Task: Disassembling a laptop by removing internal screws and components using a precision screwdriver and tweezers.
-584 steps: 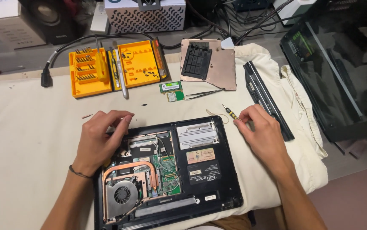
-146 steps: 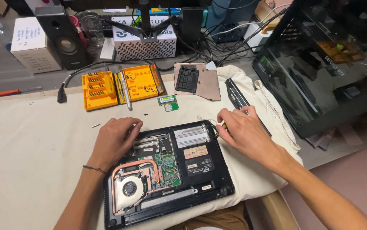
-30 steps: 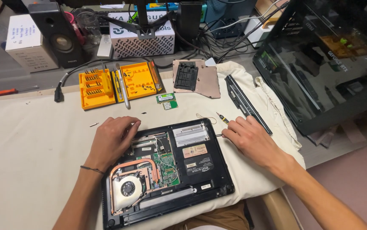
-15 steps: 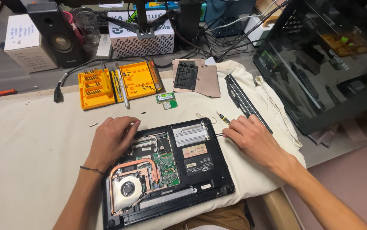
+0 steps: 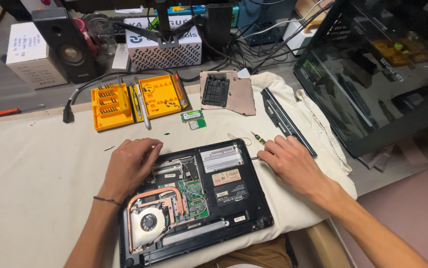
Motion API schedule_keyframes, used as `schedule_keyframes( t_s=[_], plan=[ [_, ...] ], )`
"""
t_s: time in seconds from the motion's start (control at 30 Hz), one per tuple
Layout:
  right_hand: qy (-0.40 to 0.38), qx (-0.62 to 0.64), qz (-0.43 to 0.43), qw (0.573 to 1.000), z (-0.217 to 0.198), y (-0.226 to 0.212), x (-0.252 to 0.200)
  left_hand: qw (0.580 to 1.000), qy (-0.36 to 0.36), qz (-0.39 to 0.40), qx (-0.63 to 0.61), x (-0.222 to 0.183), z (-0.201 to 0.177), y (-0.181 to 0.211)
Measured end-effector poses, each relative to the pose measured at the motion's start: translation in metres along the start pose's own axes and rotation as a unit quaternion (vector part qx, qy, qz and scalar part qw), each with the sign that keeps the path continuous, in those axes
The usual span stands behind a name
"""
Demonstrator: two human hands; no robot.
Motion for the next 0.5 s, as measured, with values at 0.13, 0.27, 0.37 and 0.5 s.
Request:
schedule_keyframes(
  t_s=[0.13, 0.27, 0.37, 0.5],
  plan=[
    [-0.003, -0.009, -0.002, 1.0, 0.003, 0.001, -0.004, 1.0, -0.001, -0.001, 0.003, 0.0, 0.0, 0.0],
    [0.019, 0.008, 0.027, 0.999, 0.0, 0.007, -0.006, 1.0, 0.008, 0.017, 0.0, -0.001, 0.001, -0.002],
    [0.013, 0.086, 0.1, 0.991, -0.004, 0.011, -0.008, 0.999, 0.016, 0.039, 0.02, -0.002, 0.005, -0.004],
    [-0.047, 0.348, 0.305, 0.885, 0.015, 0.018, -0.027, 0.99, 0.023, 0.126, 0.051, -0.002, 0.01, 0.027]
  ],
)
Point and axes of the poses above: each hand's wrist, its own x-axis towards the middle knuckle, its own z-axis out of the palm, y = z × x, the point moved 6 cm from there along x, towards the middle knuckle, and after that the axes turned 2 degrees about z, right-handed, at the moved point
